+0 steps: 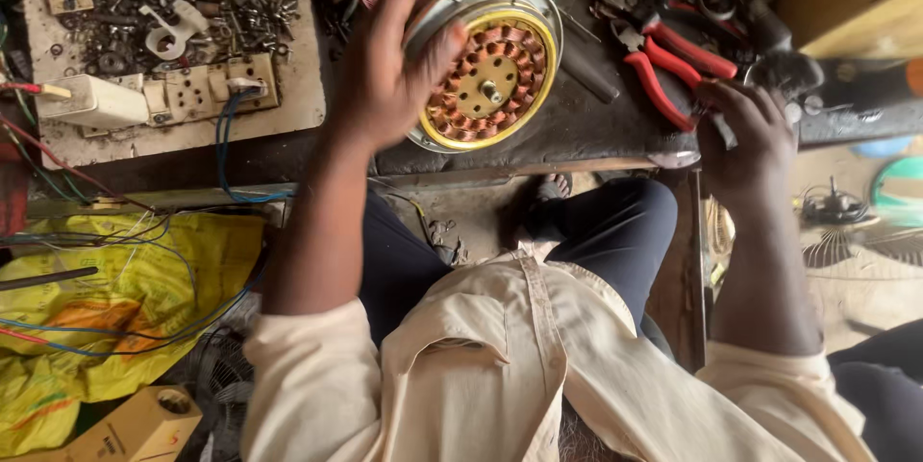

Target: The person uses a hammer to tap a yellow circular motor component, then removes it to reveal copper windings. They pick up a reddish-brown motor housing, use a screwdriver to work on the central bearing, and insert a metal ring into the housing.

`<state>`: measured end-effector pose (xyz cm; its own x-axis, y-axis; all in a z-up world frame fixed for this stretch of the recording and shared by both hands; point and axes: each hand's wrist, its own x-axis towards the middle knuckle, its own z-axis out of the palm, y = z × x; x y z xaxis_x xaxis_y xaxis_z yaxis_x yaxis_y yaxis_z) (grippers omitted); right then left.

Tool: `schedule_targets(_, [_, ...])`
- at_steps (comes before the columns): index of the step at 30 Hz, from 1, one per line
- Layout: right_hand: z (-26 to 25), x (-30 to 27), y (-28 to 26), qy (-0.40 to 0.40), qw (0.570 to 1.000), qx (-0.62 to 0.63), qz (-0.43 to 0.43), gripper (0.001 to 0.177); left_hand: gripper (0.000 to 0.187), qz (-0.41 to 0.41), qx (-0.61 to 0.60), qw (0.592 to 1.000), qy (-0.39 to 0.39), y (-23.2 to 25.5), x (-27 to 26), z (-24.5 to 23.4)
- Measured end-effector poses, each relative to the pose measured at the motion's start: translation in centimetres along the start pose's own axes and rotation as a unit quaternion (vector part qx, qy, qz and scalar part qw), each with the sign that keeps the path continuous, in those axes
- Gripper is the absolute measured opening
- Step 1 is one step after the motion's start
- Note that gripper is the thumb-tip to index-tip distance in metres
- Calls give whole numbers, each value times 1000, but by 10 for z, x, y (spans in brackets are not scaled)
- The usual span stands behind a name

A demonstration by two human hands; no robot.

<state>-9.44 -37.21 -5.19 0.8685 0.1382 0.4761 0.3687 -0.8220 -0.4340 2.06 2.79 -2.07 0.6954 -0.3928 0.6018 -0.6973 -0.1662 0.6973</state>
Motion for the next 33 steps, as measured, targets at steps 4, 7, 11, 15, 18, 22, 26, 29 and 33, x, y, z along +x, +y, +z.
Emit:
schedule_targets(4, [24, -24, -27, 42, 894, 433, 105, 33, 58, -86, -54, 992, 78, 11, -52, 21])
schedule_targets(7, [54, -19, -56, 36, 792, 598, 117, 38, 49, -70, -2, 988, 136, 1, -73, 35])
schedule_targets(11, [69, -11, -79, 21, 753, 646, 122, 41, 55, -102, -56, 985, 129, -12, -86, 42])
schedule_targets(15, [85, -8, -80, 17, 751, 651, 114, 39, 54, -106, -93, 982, 124, -9, -87, 45])
schedule_targets(18, [94, -7, -80, 18, 751, 649, 122, 38, 55, -87, -91, 984, 122, -7, -82, 42])
schedule_targets(22, [102, -3, -76, -4, 736, 668, 112, 32, 55, -76, -106, 984, 122, -7, -80, 42])
schedule_targets(26, [110, 1, -73, -5, 720, 686, 99, 27, 57, -66, -87, 986, 127, -11, -76, 42])
schedule_targets(29, [114, 14, -64, -17, 698, 711, 82, 19, 56, -41, -81, 987, 133, -14, -75, 45])
schedule_targets(33, [115, 15, -63, -14, 689, 718, 95, 16, 57, -41, -83, 986, 138, -19, -75, 48])
